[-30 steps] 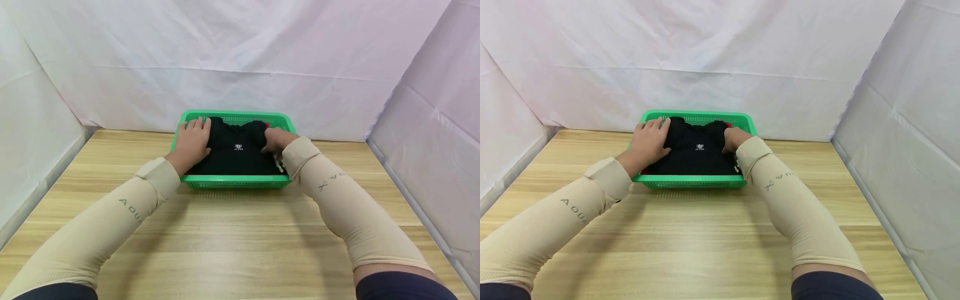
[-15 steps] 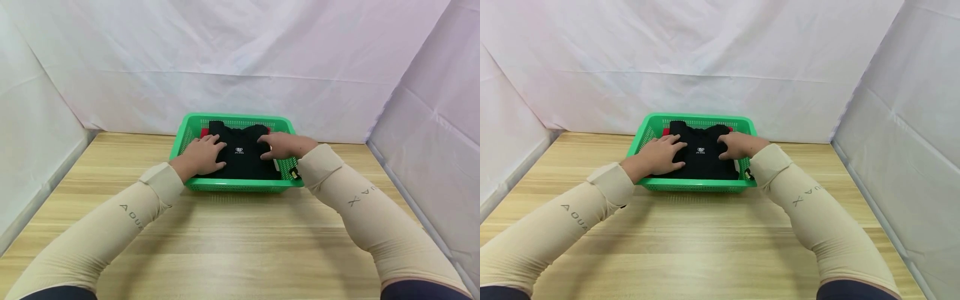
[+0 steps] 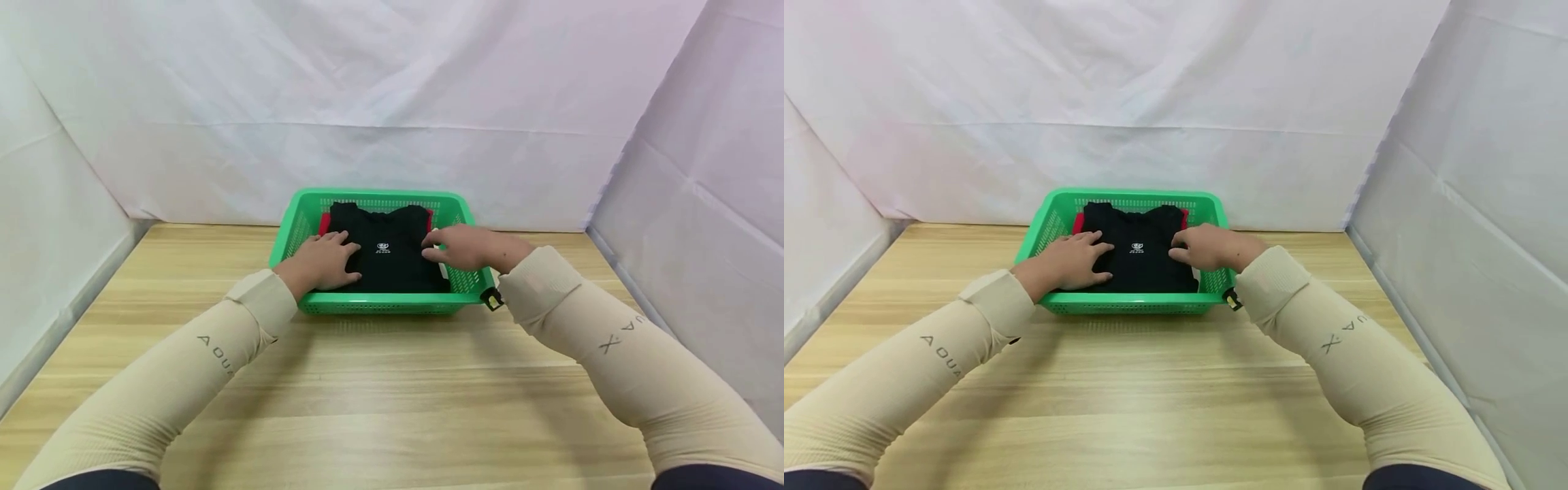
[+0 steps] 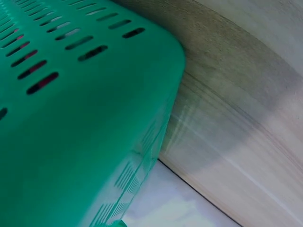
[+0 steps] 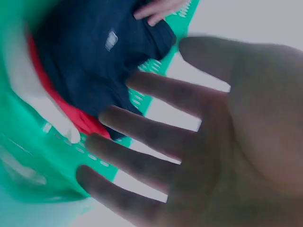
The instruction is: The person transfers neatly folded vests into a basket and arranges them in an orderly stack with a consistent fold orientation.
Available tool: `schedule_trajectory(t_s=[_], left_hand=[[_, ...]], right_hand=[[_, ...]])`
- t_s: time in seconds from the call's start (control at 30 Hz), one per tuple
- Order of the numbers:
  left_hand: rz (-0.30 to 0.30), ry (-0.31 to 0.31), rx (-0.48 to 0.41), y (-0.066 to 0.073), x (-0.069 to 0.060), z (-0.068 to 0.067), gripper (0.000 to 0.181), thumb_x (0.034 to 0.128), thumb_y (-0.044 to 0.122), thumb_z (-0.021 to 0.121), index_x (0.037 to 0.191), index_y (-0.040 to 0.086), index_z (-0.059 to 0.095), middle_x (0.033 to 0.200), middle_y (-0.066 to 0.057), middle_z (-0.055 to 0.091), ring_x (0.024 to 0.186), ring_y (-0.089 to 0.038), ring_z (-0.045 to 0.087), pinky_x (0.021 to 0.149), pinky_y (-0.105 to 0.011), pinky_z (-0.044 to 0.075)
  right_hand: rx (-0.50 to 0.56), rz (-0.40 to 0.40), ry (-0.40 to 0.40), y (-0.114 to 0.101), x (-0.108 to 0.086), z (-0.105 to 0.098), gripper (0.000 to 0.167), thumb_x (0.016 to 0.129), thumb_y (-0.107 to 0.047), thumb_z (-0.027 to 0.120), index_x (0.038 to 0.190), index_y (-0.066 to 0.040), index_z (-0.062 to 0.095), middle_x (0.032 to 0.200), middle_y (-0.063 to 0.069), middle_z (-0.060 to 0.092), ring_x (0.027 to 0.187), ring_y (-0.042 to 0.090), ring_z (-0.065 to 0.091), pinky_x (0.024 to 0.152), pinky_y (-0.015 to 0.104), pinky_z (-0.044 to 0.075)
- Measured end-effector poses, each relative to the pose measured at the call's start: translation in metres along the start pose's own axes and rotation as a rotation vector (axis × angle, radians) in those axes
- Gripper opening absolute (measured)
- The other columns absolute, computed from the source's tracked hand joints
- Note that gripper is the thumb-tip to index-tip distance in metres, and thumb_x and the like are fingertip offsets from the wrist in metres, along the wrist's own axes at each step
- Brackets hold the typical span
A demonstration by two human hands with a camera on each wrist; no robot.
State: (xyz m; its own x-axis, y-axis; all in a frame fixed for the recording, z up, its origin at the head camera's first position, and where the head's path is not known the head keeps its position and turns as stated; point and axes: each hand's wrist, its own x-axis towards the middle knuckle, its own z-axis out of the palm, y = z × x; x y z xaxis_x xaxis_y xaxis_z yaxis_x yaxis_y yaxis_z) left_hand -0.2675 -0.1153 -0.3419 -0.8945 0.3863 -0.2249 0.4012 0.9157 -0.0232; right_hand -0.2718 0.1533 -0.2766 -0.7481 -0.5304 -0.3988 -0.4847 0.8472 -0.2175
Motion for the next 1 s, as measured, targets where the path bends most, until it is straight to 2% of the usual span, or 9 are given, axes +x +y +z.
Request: schedule_trajectory(t_s=[0.1, 0.2, 0.37, 0.67, 1.0], left_hand=[[-0.001, -0.005, -0.006, 0.000, 0.001, 0.000, 0.071, 0.0984, 0.052, 0.055, 0.155, 0.014, 0.037, 0.164, -0.019, 0.023, 0.153, -0.037, 0.023, 0.121, -0.057, 0.023], [-0.002, -0.021, -0.017, -0.001, 0.001, 0.001, 0.071, 0.0986, 0.051, 0.055, 0.155, 0.013, 0.036, 0.165, -0.020, 0.022, 0.153, -0.038, 0.022, 0.122, -0.058, 0.022], [-0.001, -0.021, -0.026, -0.003, 0.002, 0.002, 0.071, 0.0985, 0.051, 0.055, 0.155, 0.013, 0.036, 0.165, -0.019, 0.021, 0.153, -0.037, 0.020, 0.122, -0.057, 0.021], [-0.021, -0.025, -0.023, -0.008, 0.002, 0.005, 0.071, 0.0986, 0.051, 0.055, 0.156, 0.014, 0.035, 0.165, -0.019, 0.020, 0.154, -0.037, 0.019, 0.122, -0.057, 0.021], [-0.024, -0.039, -0.065, -0.002, 0.002, 0.006, 0.071, 0.0986, 0.052, 0.054, 0.156, 0.014, 0.035, 0.166, -0.018, 0.017, 0.154, -0.037, 0.017, 0.121, -0.060, 0.023]], right_hand=[[0.058, -0.001, 0.022, 0.004, 0.001, 0.005, 0.048, 0.108, -0.032, 0.042, 0.150, -0.007, 0.044, 0.153, 0.019, 0.045, 0.144, 0.038, 0.039, 0.117, 0.054, 0.034], [0.097, 0.007, 0.001, 0.006, -0.002, 0.007, 0.049, 0.108, -0.032, 0.044, 0.152, -0.011, 0.042, 0.157, 0.018, 0.040, 0.147, 0.038, 0.034, 0.117, 0.055, 0.033], [0.107, 0.018, -0.022, 0.007, -0.005, 0.014, 0.051, 0.107, -0.033, 0.045, 0.154, -0.014, 0.038, 0.160, 0.016, 0.035, 0.150, 0.036, 0.030, 0.119, 0.055, 0.031], [0.115, -0.056, 0.042, -0.002, 0.014, 0.038, 0.052, 0.107, -0.029, 0.046, 0.153, -0.007, 0.039, 0.160, 0.017, 0.034, 0.150, 0.036, 0.030, 0.121, 0.051, 0.028], [0.098, 0.020, 0.066, 0.001, 0.023, 0.056, 0.051, 0.107, -0.031, 0.044, 0.153, -0.008, 0.040, 0.164, 0.020, 0.024, 0.151, 0.039, 0.026, 0.122, 0.053, 0.026]])
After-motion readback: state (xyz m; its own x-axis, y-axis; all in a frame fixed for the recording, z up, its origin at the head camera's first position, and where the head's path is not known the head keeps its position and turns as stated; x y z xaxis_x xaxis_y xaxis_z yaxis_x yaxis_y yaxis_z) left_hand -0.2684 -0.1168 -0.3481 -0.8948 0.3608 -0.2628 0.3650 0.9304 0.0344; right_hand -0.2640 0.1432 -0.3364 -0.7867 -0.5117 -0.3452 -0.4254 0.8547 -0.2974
